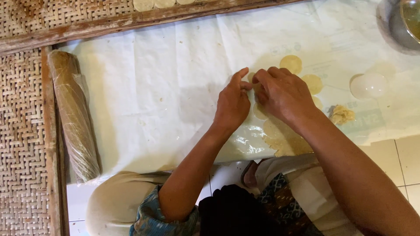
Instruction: Shaping and placing small round dough discs onto a woven drying rack.
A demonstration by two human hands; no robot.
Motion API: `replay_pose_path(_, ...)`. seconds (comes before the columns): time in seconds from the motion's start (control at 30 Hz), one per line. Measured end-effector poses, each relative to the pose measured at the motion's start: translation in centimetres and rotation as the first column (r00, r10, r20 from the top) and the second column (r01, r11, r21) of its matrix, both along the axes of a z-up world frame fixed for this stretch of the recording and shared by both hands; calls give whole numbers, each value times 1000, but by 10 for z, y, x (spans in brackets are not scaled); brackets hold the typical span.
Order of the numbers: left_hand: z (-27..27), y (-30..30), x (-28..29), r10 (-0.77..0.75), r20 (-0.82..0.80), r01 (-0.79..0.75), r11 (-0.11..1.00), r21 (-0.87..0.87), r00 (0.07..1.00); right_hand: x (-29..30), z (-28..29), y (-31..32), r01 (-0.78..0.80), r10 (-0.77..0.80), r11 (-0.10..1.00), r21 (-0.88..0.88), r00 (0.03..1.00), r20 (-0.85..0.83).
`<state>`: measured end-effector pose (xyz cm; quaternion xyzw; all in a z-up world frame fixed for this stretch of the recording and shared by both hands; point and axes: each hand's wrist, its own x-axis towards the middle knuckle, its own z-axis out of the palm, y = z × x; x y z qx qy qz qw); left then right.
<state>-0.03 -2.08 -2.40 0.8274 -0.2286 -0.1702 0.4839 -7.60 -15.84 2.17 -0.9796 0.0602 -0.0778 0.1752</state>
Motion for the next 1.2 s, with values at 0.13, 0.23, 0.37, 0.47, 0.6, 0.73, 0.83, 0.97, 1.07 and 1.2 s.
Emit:
replay_pose_path(0.13, -3, 0, 1, -23, -31, 21, 997, -68, 999, 3, 5, -2, -2, 3, 1000, -32, 1000, 19)
replay_pose_path(0.23, -7, -1, 2, -14, -37, 10, 995, -96, 999, 7, 3, -15, 31, -18, 995, 97, 991, -130)
replay_pose_path(0.37, -6, -8, 4, -6, 15, 8, 983, -185, 1000, 6, 0, -35, 240, -164, 834, 496, 967, -193)
replay_pose_path(0.47, -6, -15, 8, -28, -19, 23, 974, -226, 999, 6, -4, -49, 226, -177, 763, 606, 974, -141)
replay_pose_path(0.6, -14, -24, 17, -118, -18, 106, 943, -315, 993, 6, -7, -60, 151, -139, 710, 688, 988, -73)
replay_pose_path(0.73, -10, -37, 26, -152, -37, 135, 948, -288, 988, 1, 20, -54, 188, -183, 730, 658, 980, -76)
replay_pose_path(0.83, -4, -42, 31, -262, -177, 130, 834, -537, 949, -3, 31, -54, 188, -205, 709, 680, 977, -56)
replay_pose_path(0.97, 3, -30, 29, -352, -671, -149, 809, -569, 652, -5, 28, -51, 70, -161, 522, 850, 987, 17)
replay_pose_path(1.07, 9, -15, 26, -416, -727, -207, 774, -598, 547, -7, 20, -55, 72, -156, 513, 855, 988, 11)
replay_pose_path(1.2, 26, 7, 22, -428, -685, -201, 744, -637, 589, -3, 13, -51, 27, -139, 448, 894, 990, 39)
